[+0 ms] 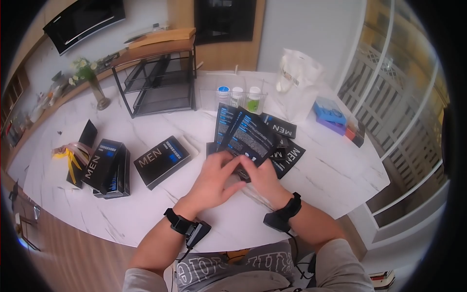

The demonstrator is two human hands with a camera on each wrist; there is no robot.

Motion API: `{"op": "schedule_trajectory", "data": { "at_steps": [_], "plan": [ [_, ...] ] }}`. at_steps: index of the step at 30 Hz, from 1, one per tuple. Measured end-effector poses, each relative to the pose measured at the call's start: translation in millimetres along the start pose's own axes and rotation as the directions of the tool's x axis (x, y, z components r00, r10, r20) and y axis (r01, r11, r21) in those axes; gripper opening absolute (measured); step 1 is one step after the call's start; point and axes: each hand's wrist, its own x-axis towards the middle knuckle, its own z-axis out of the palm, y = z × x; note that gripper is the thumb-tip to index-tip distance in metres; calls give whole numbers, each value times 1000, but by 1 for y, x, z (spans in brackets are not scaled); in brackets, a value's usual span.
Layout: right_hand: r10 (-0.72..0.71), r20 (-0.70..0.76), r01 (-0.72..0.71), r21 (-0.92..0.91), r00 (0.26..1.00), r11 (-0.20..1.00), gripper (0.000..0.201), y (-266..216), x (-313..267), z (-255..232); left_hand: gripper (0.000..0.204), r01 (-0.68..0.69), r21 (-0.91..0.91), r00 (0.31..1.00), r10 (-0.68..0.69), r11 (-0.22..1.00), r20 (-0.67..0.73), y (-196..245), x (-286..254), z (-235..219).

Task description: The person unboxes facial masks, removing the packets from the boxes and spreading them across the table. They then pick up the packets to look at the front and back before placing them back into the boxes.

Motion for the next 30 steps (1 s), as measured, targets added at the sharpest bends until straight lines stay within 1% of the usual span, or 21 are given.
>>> {"op": "schedule_trajectory", "data": {
  "at_steps": [1, 2, 3, 4, 5, 6, 7, 8, 9, 10, 13, 16, 19, 22, 25, 30],
  "plan": [
    [9, -23, -7, 87, 1000, 996, 42, 1, 2, -1, 70, -1, 37, 999, 3, 999, -41, -2, -1, 1],
    [21, -48, -12, 174, 999, 985, 37, 3, 4, -2, 69, 97, -58, 985, -104, 994, -138, -5, -1, 3],
    [33, -74, -13, 261, 997, 965, 32, 4, 4, -3, 68, 181, -160, 951, -214, 970, -221, -8, -1, 6],
    [71, -46, -47, 406, 996, 913, 32, 4, 4, -2, 67, 252, -268, 901, -326, 930, -285, -11, 1, 7],
    [86, -32, -64, 433, 996, 899, 32, 3, 4, -2, 66, 308, -376, 835, -438, 874, -334, -13, 2, 6],
    [102, -14, -84, 458, 995, 885, 32, 3, 5, -2, 47, 387, -680, 797, -597, 623, -94, -15, 4, 3],
    [118, 7, -107, 482, 993, 870, 32, 3, 5, -2, 42, 438, -790, 797, -592, 429, 121, -22, 2, 0],
    [100, 20, -99, 425, 995, 900, 33, 4, 4, -3, 37, 494, -843, 781, -533, 212, 324, -32, -1, -2],
    [82, 35, -89, 366, 996, 926, 34, 7, 4, -6, 32, 550, -835, 754, -424, -11, 502, -37, -4, -3],
    [65, 50, -77, 305, 997, 949, 35, 8, 4, -7, 27, 564, -826, 747, -424, -1, 512, -32, -3, -3],
    [24, -42, -15, 209, 999, 978, 35, 3, 7, -6, 26, 573, -818, 737, -406, -46, 540, -26, -3, -3],
    [-1, -130, 35, 260, 992, 965, 35, -1, 10, -3, 26, 567, -824, 736, -451, 6, 504, -20, -1, -5],
    [24, -115, 1, 211, 993, 977, 32, -4, 9, -5, 25, 569, -815, 759, -451, 111, 469, -27, -3, -1],
    [26, -143, -2, 168, 989, 986, 29, 0, 9, -8, 24, 576, -814, 725, -505, 71, 469, -25, -1, -3],
    [42, -150, -13, 187, 988, 982, 25, 1, 9, -9, 25, 572, -819, 711, -529, 51, 463, -24, 0, -5],
    [39, -163, -13, 156, 986, 988, 26, 10, 10, -14, 25, 577, -815, 707, -525, 43, 473, -27, -1, -4]
  ]
}}
